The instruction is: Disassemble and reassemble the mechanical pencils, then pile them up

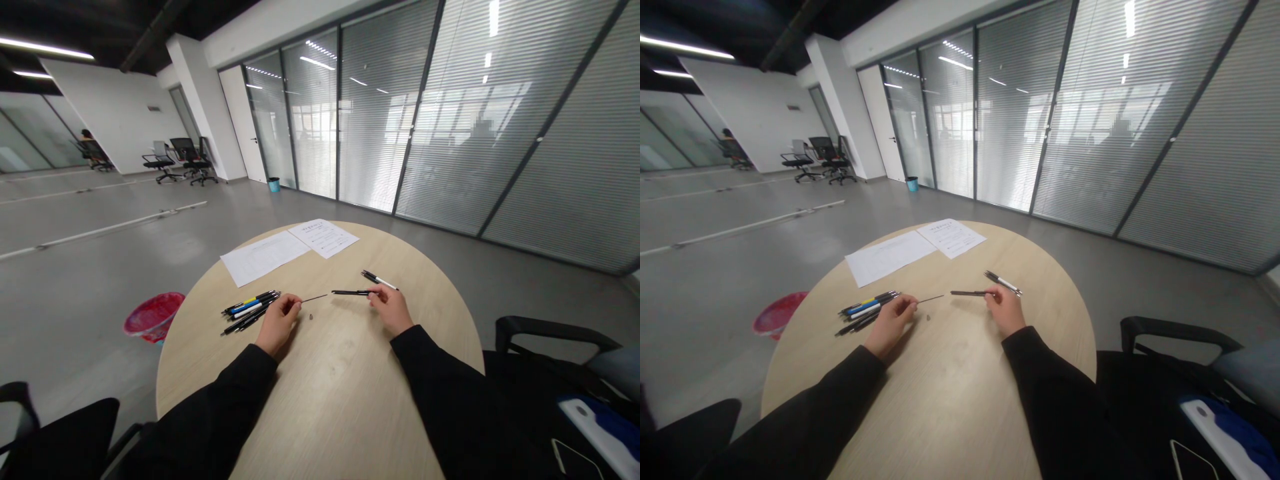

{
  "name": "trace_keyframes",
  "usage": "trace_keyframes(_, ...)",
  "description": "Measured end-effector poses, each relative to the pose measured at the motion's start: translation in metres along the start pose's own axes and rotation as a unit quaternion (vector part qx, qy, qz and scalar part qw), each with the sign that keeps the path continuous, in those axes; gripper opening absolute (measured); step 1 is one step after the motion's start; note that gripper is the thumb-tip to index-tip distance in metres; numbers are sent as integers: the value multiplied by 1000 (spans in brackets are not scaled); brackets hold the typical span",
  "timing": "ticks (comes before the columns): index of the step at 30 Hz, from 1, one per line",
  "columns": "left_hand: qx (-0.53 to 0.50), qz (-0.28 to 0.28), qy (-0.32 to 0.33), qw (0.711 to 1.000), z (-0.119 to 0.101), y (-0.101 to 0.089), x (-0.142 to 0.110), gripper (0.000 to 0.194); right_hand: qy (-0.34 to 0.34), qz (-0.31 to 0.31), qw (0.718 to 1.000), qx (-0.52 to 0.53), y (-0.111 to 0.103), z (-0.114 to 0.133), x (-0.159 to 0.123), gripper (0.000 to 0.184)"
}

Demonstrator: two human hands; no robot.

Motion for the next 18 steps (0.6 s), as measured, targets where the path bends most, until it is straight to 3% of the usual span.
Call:
trace_keyframes(3, 13, 6, -1, 1000, -3, 1, -2, 23, -66, 60, 994, -67, 19, 17, -5, 17)
trace_keyframes(8, 32, 12, 1, 999, -5, 3, -3, 22, -122, 161, 967, -156, 36, 33, -11, 17)
trace_keyframes(14, 47, 13, 14, 999, -11, 3, -5, 22, -142, 250, 919, -269, 48, 43, -18, 24)
trace_keyframes(18, 57, 14, 11, 998, -14, 4, -7, 22, -148, 274, 901, -304, 53, 46, -22, 28)
Point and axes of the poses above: each hand's wrist, its own x-axis towards the middle knuckle, its own y-axis out of the palm, z = x × y, the point moved 8 cm from there along x, towards the middle knuckle, and after that the axes turned 12 degrees about -y, right-handed, at the moved point
